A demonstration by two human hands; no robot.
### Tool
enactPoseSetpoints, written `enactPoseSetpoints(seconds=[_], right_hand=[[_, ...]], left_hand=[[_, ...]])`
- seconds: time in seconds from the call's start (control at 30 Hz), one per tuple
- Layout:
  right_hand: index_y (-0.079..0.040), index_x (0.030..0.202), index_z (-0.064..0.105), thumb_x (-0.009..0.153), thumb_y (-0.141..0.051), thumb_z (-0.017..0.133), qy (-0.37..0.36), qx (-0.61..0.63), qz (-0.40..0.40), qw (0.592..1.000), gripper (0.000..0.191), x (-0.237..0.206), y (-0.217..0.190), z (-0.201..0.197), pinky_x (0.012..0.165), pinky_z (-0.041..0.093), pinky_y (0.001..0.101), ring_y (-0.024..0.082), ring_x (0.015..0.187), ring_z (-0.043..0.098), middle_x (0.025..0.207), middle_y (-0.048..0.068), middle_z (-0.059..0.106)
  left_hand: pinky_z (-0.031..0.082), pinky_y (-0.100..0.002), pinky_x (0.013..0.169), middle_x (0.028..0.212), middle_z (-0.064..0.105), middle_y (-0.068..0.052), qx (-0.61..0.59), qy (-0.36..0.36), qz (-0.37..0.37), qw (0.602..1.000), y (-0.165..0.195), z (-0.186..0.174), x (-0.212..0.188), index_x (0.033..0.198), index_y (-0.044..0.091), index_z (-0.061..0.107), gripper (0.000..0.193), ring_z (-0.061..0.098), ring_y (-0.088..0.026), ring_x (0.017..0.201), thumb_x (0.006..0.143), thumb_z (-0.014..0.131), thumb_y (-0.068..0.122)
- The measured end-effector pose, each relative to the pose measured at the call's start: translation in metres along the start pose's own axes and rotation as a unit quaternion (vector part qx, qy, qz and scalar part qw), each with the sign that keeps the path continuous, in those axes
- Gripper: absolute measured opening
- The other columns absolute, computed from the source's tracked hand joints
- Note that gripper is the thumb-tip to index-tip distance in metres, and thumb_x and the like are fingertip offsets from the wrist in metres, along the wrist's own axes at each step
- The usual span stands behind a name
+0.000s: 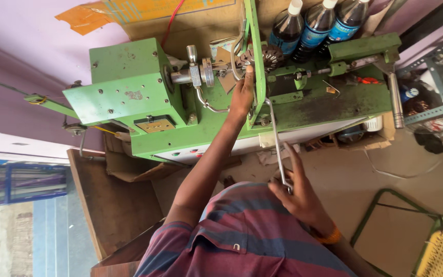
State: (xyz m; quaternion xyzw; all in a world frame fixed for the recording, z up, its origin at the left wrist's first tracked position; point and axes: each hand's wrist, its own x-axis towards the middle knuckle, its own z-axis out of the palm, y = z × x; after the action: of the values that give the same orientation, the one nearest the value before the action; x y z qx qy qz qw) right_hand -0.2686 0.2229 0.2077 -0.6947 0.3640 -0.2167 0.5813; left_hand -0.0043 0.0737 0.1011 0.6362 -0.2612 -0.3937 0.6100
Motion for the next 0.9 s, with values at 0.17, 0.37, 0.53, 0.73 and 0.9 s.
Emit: enactPoseSetpoints(seconds=[0.17,0.37,0.53,0.73,0.9], right_hand=[[-0.01,0.148,0.046,0.097,-0.013,0.069,0.107,-0.109,-0.078,0.985,0.056,-0.002,-0.036,0.011,0.062,0.048,0.0225,0.005,0.065,0.056,0.071,-0.003,0.064],[-0.009,0.137,0.047,0.099,-0.012,0.065,0.066,-0.033,-0.011,0.997,0.042,0.008,-0.067,-0.01,0.052,0.032,0.0215,0.003,0.057,0.041,0.069,-0.004,0.049],[-0.021,0.156,0.027,0.096,-0.023,0.06,-0.073,0.251,0.108,0.959,0.069,0.011,-0.084,-0.03,0.049,0.035,0.0222,0.006,0.055,0.036,0.079,0.0,0.05],[-0.018,0.166,0.024,0.101,-0.025,0.061,-0.116,0.361,0.19,0.906,0.076,0.029,-0.067,-0.069,0.042,0.026,0.0158,0.004,0.058,0.031,0.089,-0.002,0.044],[-0.01,0.162,0.033,0.11,-0.035,0.056,-0.148,0.378,0.275,0.871,0.063,0.031,-0.05,-0.086,0.045,0.026,0.0203,0.005,0.053,0.026,0.069,-0.007,0.027]], left_hand=[[0.049,-0.038,0.097,0.106,0.072,-0.023,0.038,0.026,0.0,0.999,0.005,0.007,-0.005,0.118,-0.011,0.066,0.102,0.067,-0.028,0.101,0.09,0.036,0.082],[0.047,-0.046,0.098,0.107,0.071,-0.028,0.099,0.065,-0.01,0.993,0.015,0.012,-0.013,0.114,0.001,0.075,0.086,0.065,-0.043,0.107,0.097,0.032,0.074],[0.047,-0.049,0.098,0.111,0.072,-0.027,0.077,0.073,-0.002,0.994,0.013,0.025,-0.014,0.113,0.004,0.073,0.084,0.065,-0.045,0.11,0.095,0.028,0.072],[0.05,-0.057,0.093,0.108,0.074,-0.027,0.138,0.045,-0.03,0.989,0.026,0.044,-0.006,0.114,0.006,0.073,0.092,0.069,-0.046,0.105,0.095,0.016,0.076],[0.055,-0.054,0.081,0.106,0.07,-0.015,0.126,0.071,0.219,0.965,0.027,0.029,-0.045,0.143,0.019,0.057,0.05,0.07,-0.04,0.094,0.106,0.034,0.043]])
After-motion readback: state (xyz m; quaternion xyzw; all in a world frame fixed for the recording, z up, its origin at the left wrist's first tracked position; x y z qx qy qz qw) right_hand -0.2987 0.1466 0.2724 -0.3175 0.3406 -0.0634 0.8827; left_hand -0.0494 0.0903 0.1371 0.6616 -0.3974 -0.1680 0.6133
